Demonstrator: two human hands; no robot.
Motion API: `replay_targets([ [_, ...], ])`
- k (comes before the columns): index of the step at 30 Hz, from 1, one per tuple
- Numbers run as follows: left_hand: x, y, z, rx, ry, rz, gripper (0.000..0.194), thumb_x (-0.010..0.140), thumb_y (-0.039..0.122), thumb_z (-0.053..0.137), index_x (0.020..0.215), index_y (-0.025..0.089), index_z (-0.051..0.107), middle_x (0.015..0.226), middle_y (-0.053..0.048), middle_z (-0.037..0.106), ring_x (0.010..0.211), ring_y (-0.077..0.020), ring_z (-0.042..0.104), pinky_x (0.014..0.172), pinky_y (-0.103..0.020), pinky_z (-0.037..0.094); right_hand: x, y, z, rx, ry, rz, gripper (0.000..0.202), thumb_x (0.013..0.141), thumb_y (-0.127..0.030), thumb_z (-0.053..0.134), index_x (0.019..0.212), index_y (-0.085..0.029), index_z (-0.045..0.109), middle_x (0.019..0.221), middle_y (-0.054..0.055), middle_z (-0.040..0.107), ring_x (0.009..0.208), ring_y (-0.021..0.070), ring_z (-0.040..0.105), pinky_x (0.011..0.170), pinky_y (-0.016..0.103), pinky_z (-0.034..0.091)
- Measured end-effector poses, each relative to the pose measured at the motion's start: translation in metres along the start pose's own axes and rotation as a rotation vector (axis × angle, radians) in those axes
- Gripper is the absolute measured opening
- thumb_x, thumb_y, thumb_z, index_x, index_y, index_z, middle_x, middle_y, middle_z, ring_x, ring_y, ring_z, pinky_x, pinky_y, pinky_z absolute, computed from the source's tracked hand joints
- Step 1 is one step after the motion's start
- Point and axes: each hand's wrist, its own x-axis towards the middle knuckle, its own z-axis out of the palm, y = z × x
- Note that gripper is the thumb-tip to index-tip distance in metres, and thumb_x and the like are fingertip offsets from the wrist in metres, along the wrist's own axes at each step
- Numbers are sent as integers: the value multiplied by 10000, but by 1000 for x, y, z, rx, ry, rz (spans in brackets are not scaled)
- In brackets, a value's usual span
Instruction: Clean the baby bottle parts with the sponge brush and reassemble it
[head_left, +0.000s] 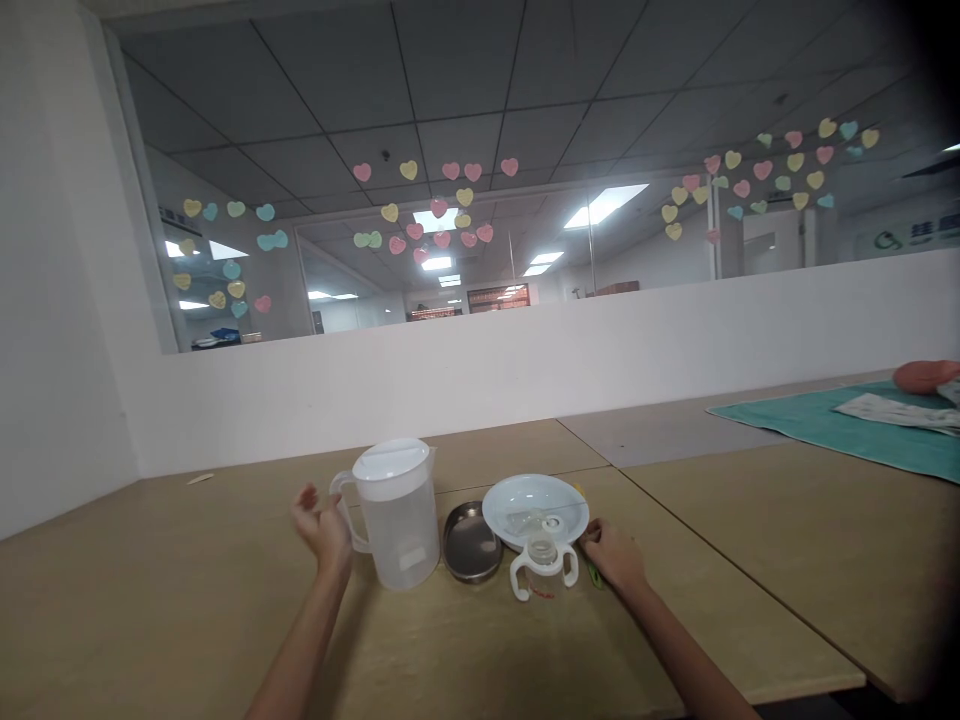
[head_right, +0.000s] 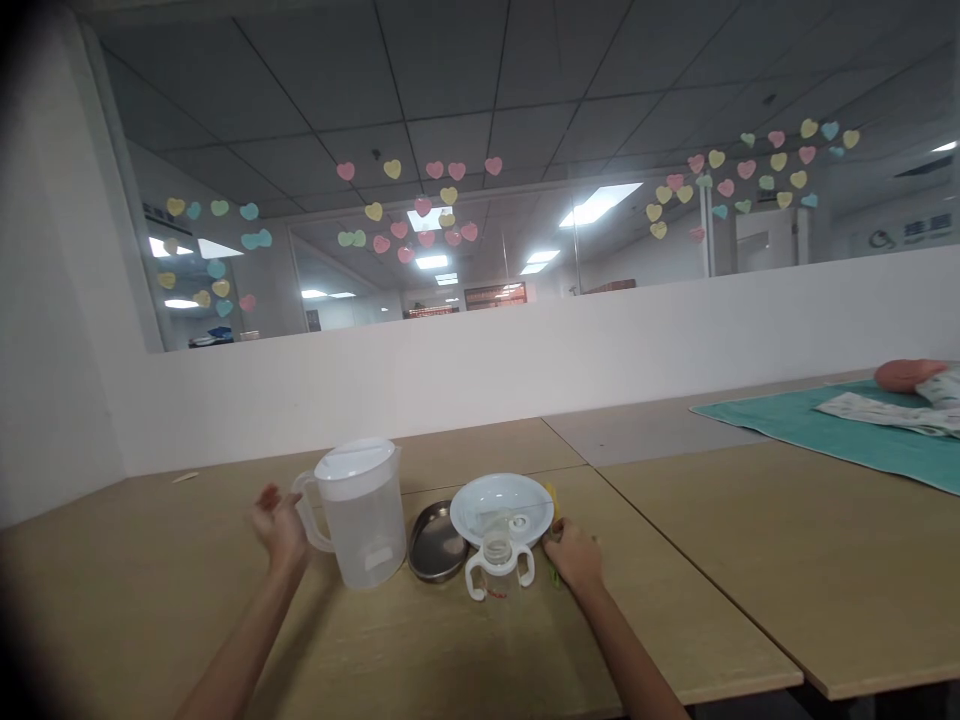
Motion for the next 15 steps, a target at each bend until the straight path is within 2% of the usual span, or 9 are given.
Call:
replay_targets([
  [2, -31, 10, -14, -127, 164, 187, 485, 769, 335, 454, 1228, 206, 371, 1275, -80, 467, 1185, -189, 465, 976, -298, 412, 0, 0, 3, -72, -8, -38, 345, 764, -333, 507, 1021, -144, 638, 916, 114, 694, 920, 280, 625, 838, 366, 365],
  [3, -48, 17, -18, -217, 157, 297, 433, 789, 350, 443, 1195, 207, 395, 1212, -80, 503, 1135, -191, 497, 966, -309, 418, 0, 0, 3, -92, -12, -51, 355, 762, -323, 505, 1038, -142, 634, 922, 119, 693, 928, 284, 626, 853, 377, 361],
  [4, -67, 25, -18, -273, 60, 390, 349, 817, 362, 413, 1128, 206, 447, 1117, -75, 546, 1052, -191, 539, 924, -314, 441, 0, 0, 3, -97, -14, -57, 357, 765, -315, 498, 1048, -143, 632, 931, 120, 692, 935, 284, 626, 856, 380, 362],
  [5, -85, 34, -15, -282, -131, 499, 284, 832, 373, 398, 1027, 198, 506, 997, -68, 582, 956, -194, 570, 861, -315, 465, 0, 0, 3, -95, -13, -58, 358, 772, -308, 486, 1057, -144, 630, 940, 119, 691, 942, 281, 626, 852, 375, 367],
  [6, -102, 42, -8, -244, -399, 625, 250, 830, 377, 426, 934, 189, 553, 902, -59, 605, 886, -197, 582, 813, -311, 473, -1, 1, 2, -91, -11, -55, 360, 780, -302, 475, 1067, -144, 625, 947, 117, 689, 946, 276, 626, 842, 366, 373],
  [8, -130, 55, 16, -96, -855, 760, 228, 854, 328, 433, 889, 194, 614, 902, -49, 642, 893, -189, 578, 820, -304, 449, -2, 1, -1, -83, -7, -40, 363, 790, -287, 458, 1086, -146, 615, 955, 108, 689, 947, 263, 627, 816, 342, 386],
  [9, -140, 58, 31, -29, -971, 781, 238, 863, 307, 423, 889, 202, 635, 924, -43, 656, 911, -185, 573, 829, -301, 435, -3, 2, -2, -77, -8, -32, 362, 794, -284, 454, 1092, -151, 611, 956, 102, 690, 945, 258, 628, 802, 332, 392],
  [11, -155, 55, 60, 103, -1079, 782, 270, 874, 303, 416, 881, 201, 665, 934, -44, 677, 923, -184, 571, 852, -304, 409, -3, 3, -2, -66, -9, -23, 345, 801, -291, 451, 1078, -165, 615, 957, 90, 692, 942, 250, 631, 780, 318, 399],
  [15, -168, 33, 99, 291, -1116, 818, 437, 924, 378, 331, 781, 190, 698, 860, -65, 690, 936, -204, 554, 857, -328, 358, 1, 5, 3, -65, 14, -42, 324, 808, -291, 437, 1047, -180, 626, 937, 79, 699, 923, 237, 639, 770, 314, 407],
])
